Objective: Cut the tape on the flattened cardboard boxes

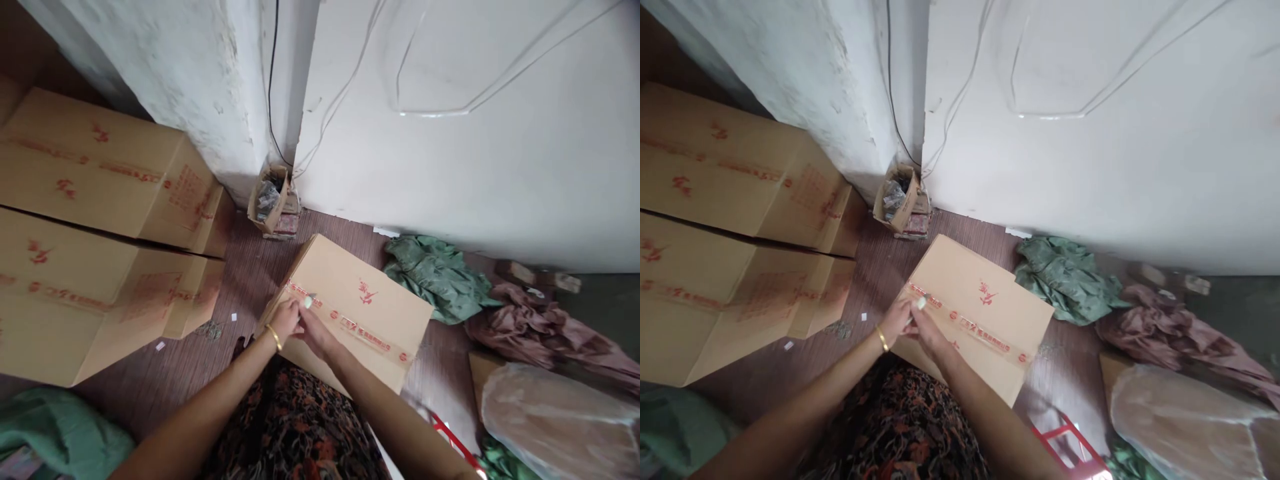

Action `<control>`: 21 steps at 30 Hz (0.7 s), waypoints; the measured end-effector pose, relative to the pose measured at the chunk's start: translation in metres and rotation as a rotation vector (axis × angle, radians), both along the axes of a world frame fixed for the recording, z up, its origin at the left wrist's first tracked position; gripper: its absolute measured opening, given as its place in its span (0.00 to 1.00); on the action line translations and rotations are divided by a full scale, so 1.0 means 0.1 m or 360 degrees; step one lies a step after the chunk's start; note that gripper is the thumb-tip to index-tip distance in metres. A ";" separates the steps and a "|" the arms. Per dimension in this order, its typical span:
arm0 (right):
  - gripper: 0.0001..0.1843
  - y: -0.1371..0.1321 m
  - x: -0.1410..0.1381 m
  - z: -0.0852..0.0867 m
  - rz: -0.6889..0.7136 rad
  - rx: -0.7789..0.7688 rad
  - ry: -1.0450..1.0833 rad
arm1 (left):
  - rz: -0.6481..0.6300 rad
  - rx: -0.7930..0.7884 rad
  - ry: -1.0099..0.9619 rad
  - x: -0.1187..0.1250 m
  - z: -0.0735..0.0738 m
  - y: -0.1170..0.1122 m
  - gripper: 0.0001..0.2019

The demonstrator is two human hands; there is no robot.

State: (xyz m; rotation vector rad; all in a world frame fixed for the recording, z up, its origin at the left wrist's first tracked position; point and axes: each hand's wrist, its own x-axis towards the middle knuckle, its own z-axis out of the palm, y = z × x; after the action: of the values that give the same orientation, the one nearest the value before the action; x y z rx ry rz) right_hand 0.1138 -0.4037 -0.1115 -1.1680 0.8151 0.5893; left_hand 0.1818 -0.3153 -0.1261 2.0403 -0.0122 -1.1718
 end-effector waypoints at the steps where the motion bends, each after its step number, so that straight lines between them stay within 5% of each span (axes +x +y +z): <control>1: 0.25 0.05 -0.07 -0.06 -0.0244 0.0076 0.0000 | 0.0025 -0.0037 0.0000 -0.09 -0.01 -0.07 0.16; 3: 0.21 0.02 -0.18 -0.15 -0.0582 0.0050 0.0004 | -0.0014 0.0036 -0.0172 -0.19 -0.03 -0.09 0.15; 5: 0.17 -0.17 -0.24 -0.20 -0.0570 -0.0158 0.0056 | -0.0097 0.0273 -0.0456 -0.21 -0.07 0.00 0.12; 9: 0.15 -0.67 -0.31 -0.14 0.0329 -0.0970 0.0272 | -0.0388 0.0757 -0.0758 -0.22 -0.17 0.11 0.18; 12: 0.19 -0.86 -0.31 -0.03 0.0858 -0.1291 0.0208 | -0.0354 0.0860 -0.0767 -0.24 -0.20 0.03 0.19; 21: 0.13 -0.70 -0.17 0.08 0.1188 -0.1340 0.0081 | -0.0269 0.0887 -0.0483 0.13 -0.17 -0.03 0.11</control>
State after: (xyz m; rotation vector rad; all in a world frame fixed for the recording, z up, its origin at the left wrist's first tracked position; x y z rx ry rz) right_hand 0.0967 -0.4739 -0.1040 -2.2818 0.6617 0.9184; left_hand 0.1944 -0.3183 -0.1435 2.7434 -0.0074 -1.0286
